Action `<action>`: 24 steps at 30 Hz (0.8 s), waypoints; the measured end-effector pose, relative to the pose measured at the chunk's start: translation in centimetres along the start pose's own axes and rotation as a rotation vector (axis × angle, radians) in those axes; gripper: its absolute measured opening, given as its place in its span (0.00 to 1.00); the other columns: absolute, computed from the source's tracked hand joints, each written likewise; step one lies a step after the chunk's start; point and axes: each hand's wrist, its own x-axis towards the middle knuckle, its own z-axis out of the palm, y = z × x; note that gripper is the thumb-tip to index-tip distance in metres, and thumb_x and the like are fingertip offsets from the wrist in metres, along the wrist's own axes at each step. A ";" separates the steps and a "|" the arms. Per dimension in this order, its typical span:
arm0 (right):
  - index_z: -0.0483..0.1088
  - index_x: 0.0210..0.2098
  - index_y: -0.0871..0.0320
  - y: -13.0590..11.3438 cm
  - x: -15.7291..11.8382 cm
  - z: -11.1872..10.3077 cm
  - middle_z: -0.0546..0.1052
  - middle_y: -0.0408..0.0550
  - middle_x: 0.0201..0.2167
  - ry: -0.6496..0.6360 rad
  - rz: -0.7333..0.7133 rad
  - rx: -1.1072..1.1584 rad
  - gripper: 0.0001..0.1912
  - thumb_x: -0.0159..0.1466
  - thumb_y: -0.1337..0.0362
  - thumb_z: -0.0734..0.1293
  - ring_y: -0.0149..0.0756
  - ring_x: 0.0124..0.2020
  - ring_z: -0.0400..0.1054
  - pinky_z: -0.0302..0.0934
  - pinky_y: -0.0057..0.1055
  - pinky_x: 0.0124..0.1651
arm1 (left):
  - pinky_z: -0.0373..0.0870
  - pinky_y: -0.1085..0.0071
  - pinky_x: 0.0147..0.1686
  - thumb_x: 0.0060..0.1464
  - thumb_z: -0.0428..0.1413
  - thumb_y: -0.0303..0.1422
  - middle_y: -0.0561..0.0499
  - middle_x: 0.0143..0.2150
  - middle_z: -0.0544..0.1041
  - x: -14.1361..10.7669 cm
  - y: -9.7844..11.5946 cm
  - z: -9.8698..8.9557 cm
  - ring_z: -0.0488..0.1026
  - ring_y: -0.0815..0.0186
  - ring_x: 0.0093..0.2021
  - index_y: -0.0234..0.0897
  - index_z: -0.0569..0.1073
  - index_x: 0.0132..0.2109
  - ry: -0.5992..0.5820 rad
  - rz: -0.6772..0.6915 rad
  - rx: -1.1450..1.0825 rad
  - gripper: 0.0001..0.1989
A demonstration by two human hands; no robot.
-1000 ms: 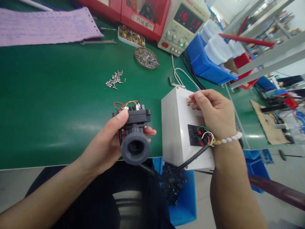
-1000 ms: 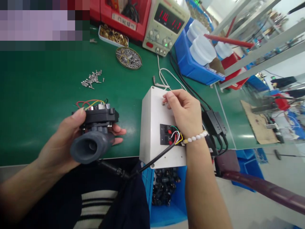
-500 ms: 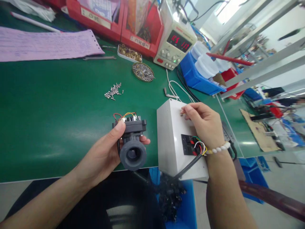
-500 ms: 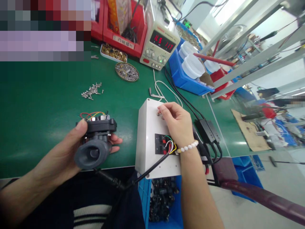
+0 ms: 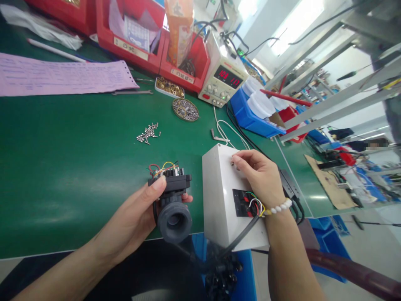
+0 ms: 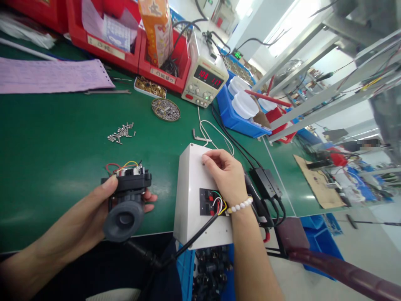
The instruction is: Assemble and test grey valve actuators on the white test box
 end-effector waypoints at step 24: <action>0.76 0.32 0.58 -0.4 0.0 -0.1 0.75 0.43 0.28 -0.019 0.037 0.024 0.13 0.58 0.53 0.72 0.35 0.30 0.64 0.59 0.32 0.36 | 0.79 0.72 0.40 0.59 0.61 0.52 0.43 0.44 0.87 -0.1 0.3 -0.1 0.83 0.57 0.45 0.37 0.80 0.50 -0.023 -0.005 -0.002 0.24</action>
